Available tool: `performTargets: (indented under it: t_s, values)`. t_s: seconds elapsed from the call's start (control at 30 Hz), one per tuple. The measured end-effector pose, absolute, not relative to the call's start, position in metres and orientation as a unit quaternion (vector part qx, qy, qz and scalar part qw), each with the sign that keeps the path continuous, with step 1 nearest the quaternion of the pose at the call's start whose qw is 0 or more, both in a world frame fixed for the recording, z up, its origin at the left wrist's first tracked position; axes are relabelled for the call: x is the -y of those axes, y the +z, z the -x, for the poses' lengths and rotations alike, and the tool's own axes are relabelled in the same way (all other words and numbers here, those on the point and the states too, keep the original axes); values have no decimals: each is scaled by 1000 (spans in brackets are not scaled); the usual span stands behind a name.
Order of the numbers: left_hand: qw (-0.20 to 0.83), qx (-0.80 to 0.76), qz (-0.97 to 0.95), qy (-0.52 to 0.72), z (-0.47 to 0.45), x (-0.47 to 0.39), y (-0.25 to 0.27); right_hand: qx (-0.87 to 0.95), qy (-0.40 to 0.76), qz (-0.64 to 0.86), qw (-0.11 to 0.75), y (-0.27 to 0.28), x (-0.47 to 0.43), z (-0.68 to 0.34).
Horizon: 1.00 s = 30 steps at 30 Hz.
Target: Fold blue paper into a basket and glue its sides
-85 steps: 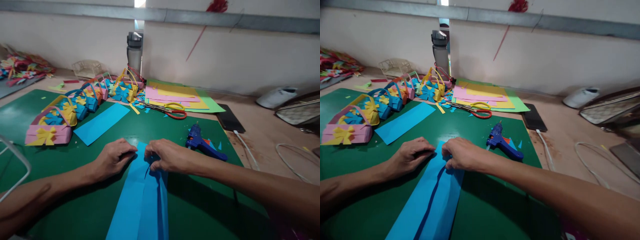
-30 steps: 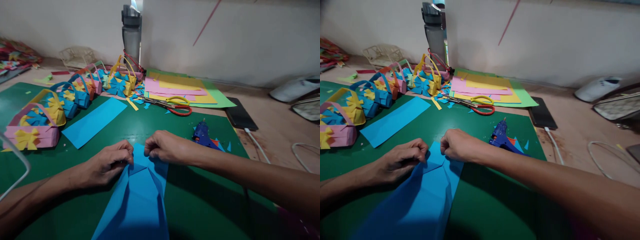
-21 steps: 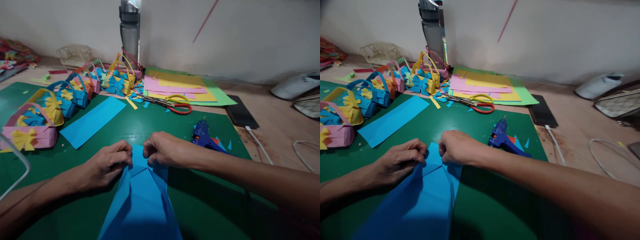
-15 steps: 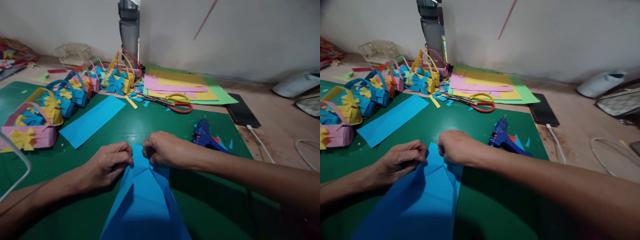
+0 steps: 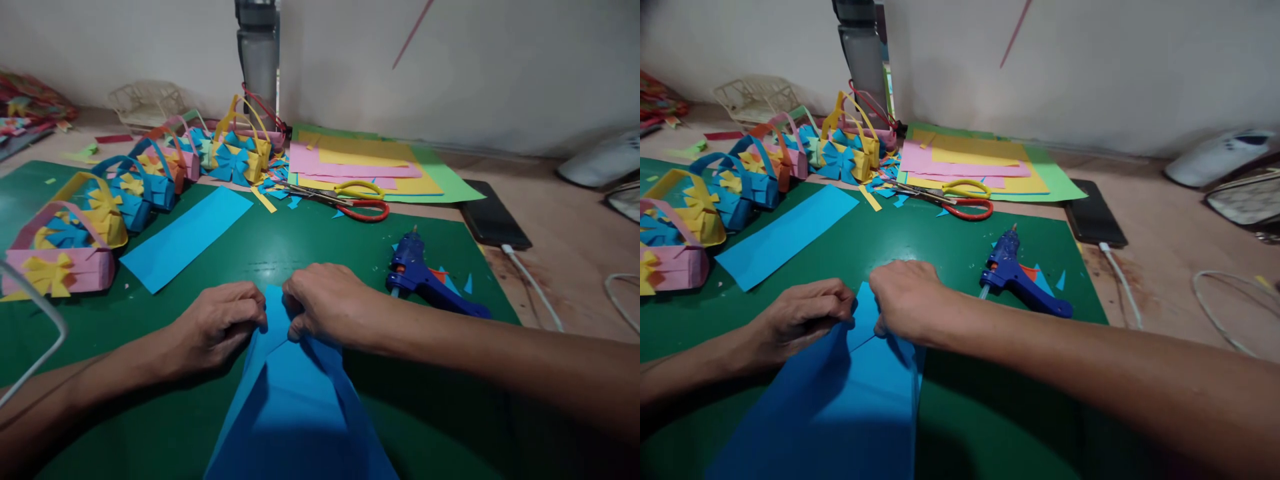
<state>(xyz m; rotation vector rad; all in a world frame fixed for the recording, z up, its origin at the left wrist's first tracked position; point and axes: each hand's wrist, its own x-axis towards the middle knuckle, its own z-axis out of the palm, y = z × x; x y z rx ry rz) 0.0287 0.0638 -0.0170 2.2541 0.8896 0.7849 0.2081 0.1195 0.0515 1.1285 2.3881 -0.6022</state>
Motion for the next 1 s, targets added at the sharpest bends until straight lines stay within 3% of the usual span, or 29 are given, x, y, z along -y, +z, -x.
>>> performTargets:
  t_s: [0.37, 0.67, 0.87, 1.0]
  values:
    - [317, -331, -842, 286, -30, -65, -16, -860, -217, -417, 198, 47, -120, -206]
    - [285, -332, -858, 268, -32, -63, -17, -841, -320, -426, 96, 50, -110, -244]
    - [255, -318, -875, 261, -34, -61, -19, -772, -395, -476, 148, 52, -95, -254]
    - [255, -309, -878, 262, -34, -61, -19, -774, -382, -475, 171, 54, -93, -247]
